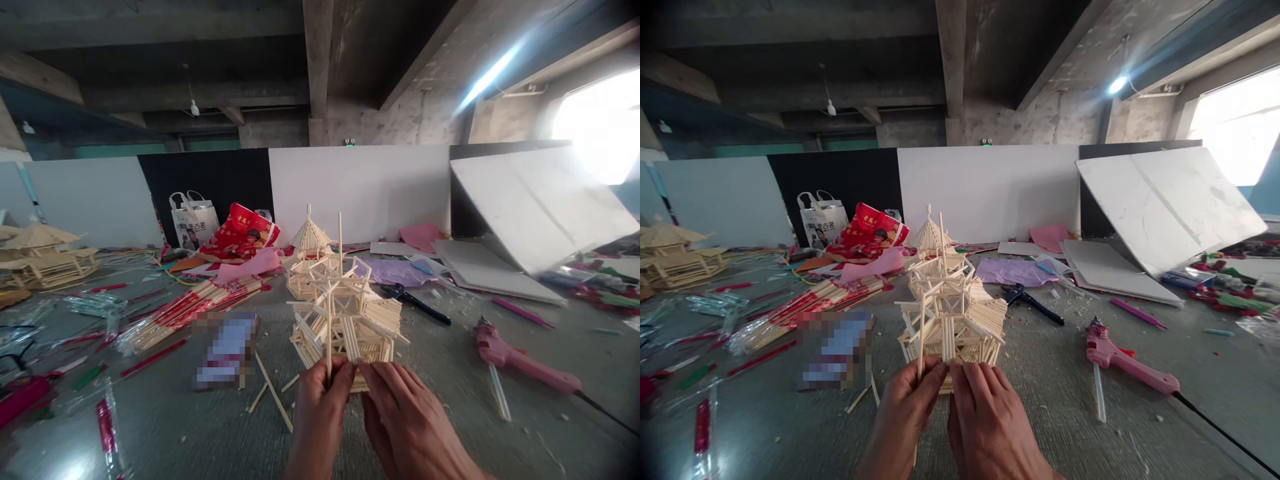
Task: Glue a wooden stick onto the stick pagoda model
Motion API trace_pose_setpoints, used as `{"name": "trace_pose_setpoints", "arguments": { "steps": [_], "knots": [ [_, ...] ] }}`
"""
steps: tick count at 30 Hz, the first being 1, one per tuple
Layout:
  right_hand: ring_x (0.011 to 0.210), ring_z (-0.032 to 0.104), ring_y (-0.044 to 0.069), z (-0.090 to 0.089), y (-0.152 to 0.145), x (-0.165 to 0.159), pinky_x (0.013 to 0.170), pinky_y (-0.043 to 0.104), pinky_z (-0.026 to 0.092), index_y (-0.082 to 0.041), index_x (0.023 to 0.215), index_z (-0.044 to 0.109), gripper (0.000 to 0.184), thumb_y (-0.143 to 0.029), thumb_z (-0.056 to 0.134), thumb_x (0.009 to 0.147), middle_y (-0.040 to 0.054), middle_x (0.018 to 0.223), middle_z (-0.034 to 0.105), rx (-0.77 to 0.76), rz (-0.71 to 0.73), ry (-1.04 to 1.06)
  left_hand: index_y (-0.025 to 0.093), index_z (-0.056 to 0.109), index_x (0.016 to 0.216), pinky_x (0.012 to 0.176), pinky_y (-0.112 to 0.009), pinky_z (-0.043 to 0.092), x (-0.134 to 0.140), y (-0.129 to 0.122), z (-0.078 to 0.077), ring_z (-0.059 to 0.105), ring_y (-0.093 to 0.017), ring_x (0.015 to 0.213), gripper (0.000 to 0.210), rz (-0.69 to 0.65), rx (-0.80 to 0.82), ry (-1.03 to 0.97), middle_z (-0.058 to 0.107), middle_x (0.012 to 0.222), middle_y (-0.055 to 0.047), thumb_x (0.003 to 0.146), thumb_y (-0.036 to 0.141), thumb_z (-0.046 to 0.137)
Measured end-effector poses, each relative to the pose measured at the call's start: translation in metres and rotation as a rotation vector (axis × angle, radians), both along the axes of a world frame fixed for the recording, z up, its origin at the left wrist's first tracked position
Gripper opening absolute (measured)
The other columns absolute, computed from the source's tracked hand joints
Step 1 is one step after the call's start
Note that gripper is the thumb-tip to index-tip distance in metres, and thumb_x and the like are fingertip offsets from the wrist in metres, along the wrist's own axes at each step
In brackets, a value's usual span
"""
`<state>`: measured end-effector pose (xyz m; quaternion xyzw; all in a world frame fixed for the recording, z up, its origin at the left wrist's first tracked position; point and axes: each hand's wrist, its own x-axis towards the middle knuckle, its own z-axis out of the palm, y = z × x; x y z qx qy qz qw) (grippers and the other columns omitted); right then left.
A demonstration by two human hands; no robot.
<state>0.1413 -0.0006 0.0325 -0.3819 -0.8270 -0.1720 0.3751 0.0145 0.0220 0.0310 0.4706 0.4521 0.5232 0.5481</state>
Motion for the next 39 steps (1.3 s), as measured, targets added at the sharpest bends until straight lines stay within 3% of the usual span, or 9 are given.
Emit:
{"name": "trace_pose_setpoints", "arguments": {
  "steps": [10,16,21,29,34,39],
  "knots": [
    [0.075,0.051,0.022,0.0,0.001,-0.002,0.061,0.04,0.051,-0.001,0.109,0.047,0.03,-0.006,0.039,0.08,0.0142,0.086,0.052,0.011,-0.009,-0.004,0.014,0.065,0.072,0.04,-0.018,0.022,0.002,-0.004,0.005,0.026,-0.005,0.041,0.025,0.044,0.029,0.002,0.039,0.047,0.008,0.069,0.039,0.063],
    [0.075,0.051,0.022,0.0,0.001,-0.002,0.061,0.04,0.052,-0.001,0.109,0.047,0.031,-0.006,0.039,0.08,0.0138,0.086,0.052,0.022,-0.021,-0.005,0.012,0.066,0.074,0.05,-0.019,0.036,0.003,-0.006,0.013,0.045,-0.011,0.053,0.026,0.073,0.087,0.015,0.052,0.055,0.002,0.068,0.038,0.063],
    [0.078,0.05,0.023,-0.001,0.001,0.0,0.064,0.04,0.052,-0.001,0.11,0.047,0.032,-0.006,0.041,0.079,0.0143,0.089,0.052,-0.026,-0.01,-0.001,0.013,0.067,0.077,0.054,-0.02,0.038,0.002,-0.005,0.013,0.048,-0.012,0.057,0.026,0.058,0.127,0.045,0.053,0.057,0.001,0.072,0.037,0.06],
    [0.076,0.051,0.023,0.002,-0.001,-0.002,0.06,0.042,0.052,-0.002,0.109,0.047,0.032,-0.006,0.04,0.078,0.014,0.087,0.052,-0.017,-0.012,-0.003,0.014,0.067,0.078,0.054,-0.021,0.038,0.001,-0.005,0.011,0.046,-0.012,0.053,0.035,0.047,0.16,0.086,0.05,0.052,0.003,0.073,0.046,0.056],
    [0.077,0.052,0.023,-0.002,-0.003,0.001,0.062,0.042,0.052,-0.003,0.115,0.044,0.036,-0.007,0.04,0.079,0.0141,0.089,0.053,-0.054,-0.014,0.002,0.013,0.066,0.082,0.056,-0.021,0.036,0.001,-0.004,0.01,0.044,-0.012,0.058,0.033,0.011,0.172,0.1,0.049,0.058,0.002,0.077,0.043,0.052],
    [0.081,0.053,0.024,-0.003,-0.005,0.006,0.064,0.041,0.052,-0.004,0.126,0.033,0.046,-0.009,0.039,0.08,0.0156,0.096,0.054,-0.026,-0.036,-0.015,0.014,0.065,0.079,0.046,-0.019,0.028,-0.001,-0.003,0.007,0.033,-0.009,0.049,0.028,0.022,0.144,0.114,0.039,0.052,0.006,0.074,0.04,0.057]
  ]
}}
